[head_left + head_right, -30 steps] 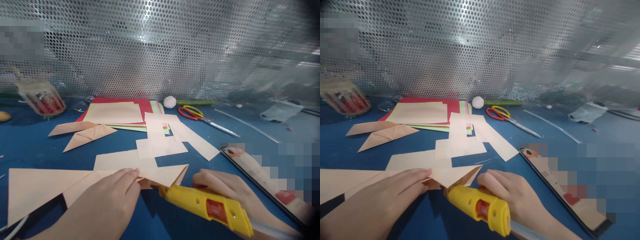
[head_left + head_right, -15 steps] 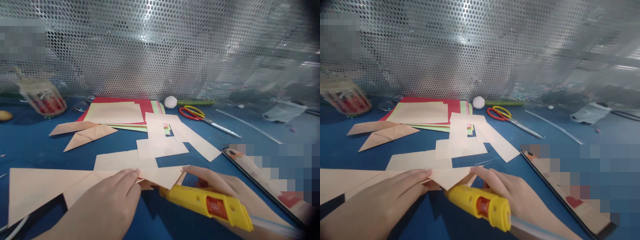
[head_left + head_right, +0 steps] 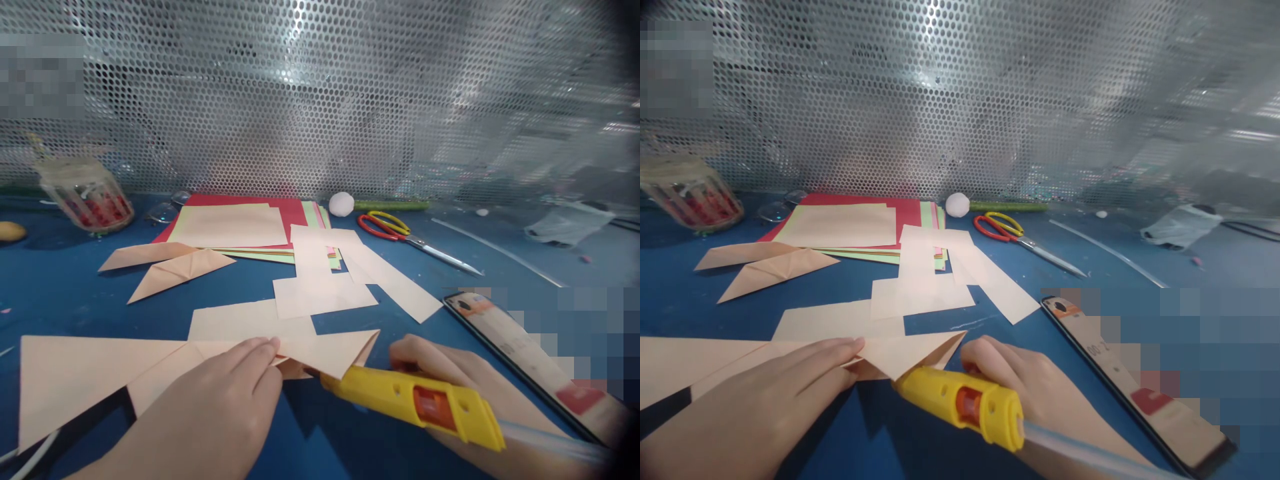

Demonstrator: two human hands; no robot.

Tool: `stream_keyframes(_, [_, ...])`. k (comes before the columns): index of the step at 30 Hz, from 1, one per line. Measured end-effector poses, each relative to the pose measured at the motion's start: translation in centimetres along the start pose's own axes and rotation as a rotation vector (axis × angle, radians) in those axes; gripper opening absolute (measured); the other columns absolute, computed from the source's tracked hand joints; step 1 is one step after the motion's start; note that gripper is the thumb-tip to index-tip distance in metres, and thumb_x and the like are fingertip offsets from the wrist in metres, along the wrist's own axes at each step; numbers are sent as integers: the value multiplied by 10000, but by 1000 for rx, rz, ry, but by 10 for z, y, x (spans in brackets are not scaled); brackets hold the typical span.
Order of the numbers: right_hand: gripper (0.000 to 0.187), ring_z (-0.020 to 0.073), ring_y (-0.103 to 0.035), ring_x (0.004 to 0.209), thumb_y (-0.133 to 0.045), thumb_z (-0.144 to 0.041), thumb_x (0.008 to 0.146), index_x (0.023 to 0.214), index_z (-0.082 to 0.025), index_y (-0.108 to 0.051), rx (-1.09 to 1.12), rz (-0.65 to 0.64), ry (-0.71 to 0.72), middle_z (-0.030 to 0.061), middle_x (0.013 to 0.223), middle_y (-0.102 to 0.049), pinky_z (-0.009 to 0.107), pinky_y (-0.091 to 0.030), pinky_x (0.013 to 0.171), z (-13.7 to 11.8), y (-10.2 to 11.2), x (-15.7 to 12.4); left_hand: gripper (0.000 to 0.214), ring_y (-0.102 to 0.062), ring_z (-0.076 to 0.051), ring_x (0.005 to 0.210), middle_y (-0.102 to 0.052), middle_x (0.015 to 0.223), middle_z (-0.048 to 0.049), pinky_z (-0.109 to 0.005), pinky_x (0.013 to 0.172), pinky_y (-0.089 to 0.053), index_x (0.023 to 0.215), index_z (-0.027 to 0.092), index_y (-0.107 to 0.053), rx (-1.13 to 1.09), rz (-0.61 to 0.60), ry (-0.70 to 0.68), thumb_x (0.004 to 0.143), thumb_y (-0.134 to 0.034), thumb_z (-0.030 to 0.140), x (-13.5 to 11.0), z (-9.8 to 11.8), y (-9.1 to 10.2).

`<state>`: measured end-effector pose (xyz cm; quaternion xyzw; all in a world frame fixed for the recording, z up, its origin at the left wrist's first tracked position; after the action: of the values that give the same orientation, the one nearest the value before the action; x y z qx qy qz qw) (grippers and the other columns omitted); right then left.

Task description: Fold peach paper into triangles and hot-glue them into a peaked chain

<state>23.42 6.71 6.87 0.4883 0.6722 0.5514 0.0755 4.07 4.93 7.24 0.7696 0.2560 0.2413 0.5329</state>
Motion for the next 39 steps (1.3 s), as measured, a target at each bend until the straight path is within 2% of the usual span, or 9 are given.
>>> stream_keyframes(8, [178,112,-555,398,-518,-134,797,872,-289,-475,-32,-14,-15,-91,602,-590,239,-376,362,4,-4,-3,722,-722,-156,1088,-721,1244,-21,-267,951,-549,1184,218,-741,-52,-37,17,754,-248,-87,0,0,-4])
stream_keyframes(11, [169,108,-519,366,-533,-140,800,856,-288,-471,-29,-6,-11,-95,573,-566,242,-345,344,3,-2,-3,703,-711,-164,1113,-713,1264,-33,-273,979,-530,1203,198,-733,-50,-51,10,762,-257,-70,-1,1,-5])
stream_keyframes(18, [173,124,-546,401,-531,-148,799,870,-293,-467,-78,-27,-39,-77,598,-583,249,-376,367,5,-5,-3,655,-739,-176,1049,-751,1190,-52,-284,948,-552,1146,183,-759,-96,14,-8,768,-277,-50,-2,-1,-4])
stream_keyframes(23, [184,116,-529,375,-510,-146,802,891,-299,-459,-50,-4,-12,-87,588,-569,241,-363,342,2,-3,-2,721,-736,-141,1049,-748,1192,1,-259,911,-561,1152,234,-754,-38,-7,-3,738,-254,-80,0,-2,-3])
stream_keyframes(26, [198,110,-525,376,-527,-140,811,907,-302,-466,-27,-19,-4,-92,600,-576,233,-356,342,0,-3,0,714,-748,-149,1018,-755,1170,-10,-263,886,-573,1139,223,-760,-41,17,-22,734,-254,-76,0,-1,-1])
stream_keyframes(32, [40,100,-511,400,-493,-308,975,945,-289,-475,-27,-18,36,-82,621,-566,221,-336,364,-5,-5,1,714,-749,-129,1002,-758,1161,-1,-227,907,-552,1125,224,-767,21,18,-27,735,-256,-87,2,-1,3])
stream_keyframes(36, [89,101,-498,403,-452,-319,1001,932,-271,-482,-79,-20,54,-75,618,-560,230,-319,387,-3,-7,-3,673,-757,-169,990,-757,1167,-50,-260,929,-559,1131,178,-764,-28,40,-27,754,-267,-74,1,-1,0])
stream_keyframes(39, [94,102,-499,411,-461,-322,1003,925,-272,-477,-102,-24,67,-72,630,-564,227,-318,392,-3,-7,-3,642,-769,-218,955,-764,1136,-99,-302,860,-601,1118,136,-763,-95,87,-45,753,-274,-66,0,-1,-2])
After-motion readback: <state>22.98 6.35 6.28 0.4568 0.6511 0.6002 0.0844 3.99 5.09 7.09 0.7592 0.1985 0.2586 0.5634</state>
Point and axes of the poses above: each hand's wrist, its own x-axis towards the middle knuckle, its own y-axis out of the back of the hand, z = x × y, the point moved 7 cm from there along x, towards the middle knuckle
